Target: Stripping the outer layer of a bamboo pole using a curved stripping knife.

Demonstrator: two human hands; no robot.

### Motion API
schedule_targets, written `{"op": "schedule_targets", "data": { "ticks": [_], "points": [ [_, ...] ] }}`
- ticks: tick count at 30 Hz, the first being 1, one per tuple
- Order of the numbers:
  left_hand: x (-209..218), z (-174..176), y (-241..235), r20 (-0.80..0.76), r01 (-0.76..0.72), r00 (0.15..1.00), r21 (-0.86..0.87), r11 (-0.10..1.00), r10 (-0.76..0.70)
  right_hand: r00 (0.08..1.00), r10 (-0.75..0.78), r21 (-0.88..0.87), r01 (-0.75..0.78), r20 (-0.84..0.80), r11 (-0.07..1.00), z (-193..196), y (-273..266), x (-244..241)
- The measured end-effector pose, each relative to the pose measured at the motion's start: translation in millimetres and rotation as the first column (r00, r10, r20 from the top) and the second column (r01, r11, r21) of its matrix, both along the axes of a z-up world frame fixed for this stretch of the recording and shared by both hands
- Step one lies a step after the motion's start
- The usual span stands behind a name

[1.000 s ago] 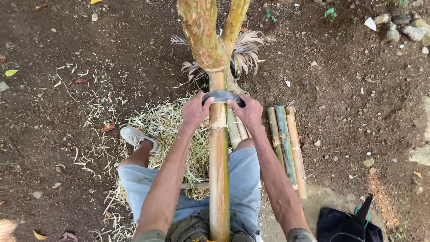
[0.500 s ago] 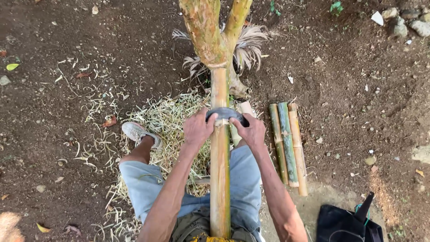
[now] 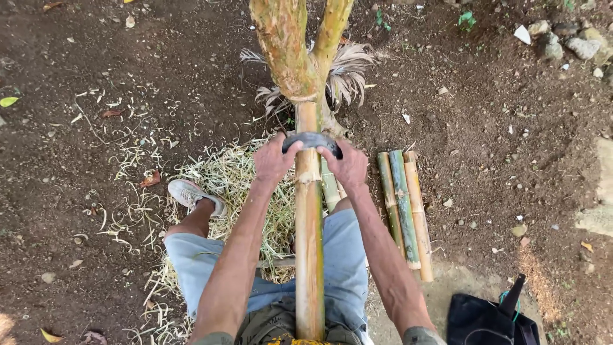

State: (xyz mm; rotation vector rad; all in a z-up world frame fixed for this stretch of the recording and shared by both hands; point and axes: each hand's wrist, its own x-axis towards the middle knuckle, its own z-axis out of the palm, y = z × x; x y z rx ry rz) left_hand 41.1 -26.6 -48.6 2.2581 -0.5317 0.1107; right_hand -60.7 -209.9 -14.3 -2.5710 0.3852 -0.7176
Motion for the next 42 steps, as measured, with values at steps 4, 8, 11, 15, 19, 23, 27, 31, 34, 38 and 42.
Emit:
{"op": "schedule_targets", "data": {
  "ticks": [4, 8, 11, 15, 19, 23, 27, 31, 34, 38, 42],
  "points": [
    [-21.9, -12.2, 7.5, -0.040, 0.002, 0.999, 0.042, 0.999, 0.000, 0.998, -0.030, -0.073, 0.034, 0.055, 0.997, -17.2, 4.5, -19.2],
    [-37.8, -6.5, 14.7, 0.025, -0.010, 1.000, 0.066, 0.998, 0.008, 0.999, -0.030, -0.021, 0.030, 0.019, 0.999, -14.8, 12.2, -36.3],
    [-60.3, -13.6, 23.0, -0.015, 0.013, 1.000, 0.060, 0.998, -0.012, 0.999, -0.024, -0.006, 0.024, -0.037, 1.000, -2.4, 21.6, -58.5],
    [-79.9, -22.2, 28.8, -0.215, 0.015, 0.977, 0.047, 0.999, -0.004, 0.998, -0.002, -0.059, -0.002, -0.068, 0.998, 11.4, 29.1, -73.9],
    [-94.6, 0.0, 32.6, -0.158, -0.035, 0.987, 0.020, 0.999, 0.038, 0.991, 0.050, -0.018, -0.053, -0.125, 0.998, 11.5, 22.4, -74.9],
    [-91.4, 13.9, 31.2, -0.240, -0.032, 0.970, 0.034, 0.999, 0.040, 0.987, 0.113, 0.038, -0.109, -0.115, 0.993, 9.6, 12.6, -72.3],
    [-68.1, 8.8, 18.2, -0.201, -0.007, 0.979, 0.154, 0.988, 0.038, 0.991, 0.087, -0.003, -0.088, -0.100, 0.996, 0.2, -0.7, -51.3],
    [-33.9, -4.4, 4.3, -0.019, -0.018, 1.000, 0.121, 0.992, 0.021, 0.998, 0.055, -0.244, -0.045, 0.036, 0.969, -8.1, -4.6, -32.0],
    [-39.8, 14.7, 9.5, -0.077, 0.073, 0.995, 0.117, 0.990, -0.064, 0.999, -0.008, -0.076, 0.004, -0.047, 0.997, 1.9, 6.3, -41.6],
    [-77.5, 21.4, 25.7, -0.216, 0.096, 0.973, 0.035, 0.995, -0.086, 0.988, -0.034, -0.037, 0.028, -0.149, 0.999, -4.2, 19.6, -79.7],
    [-112.5, 18.7, 38.6, -0.167, 0.064, 0.984, 0.011, 0.998, -0.061, 0.986, -0.018, -0.033, 0.013, -0.164, 0.999, -4.0, 31.8, -109.4]
  ]
}}
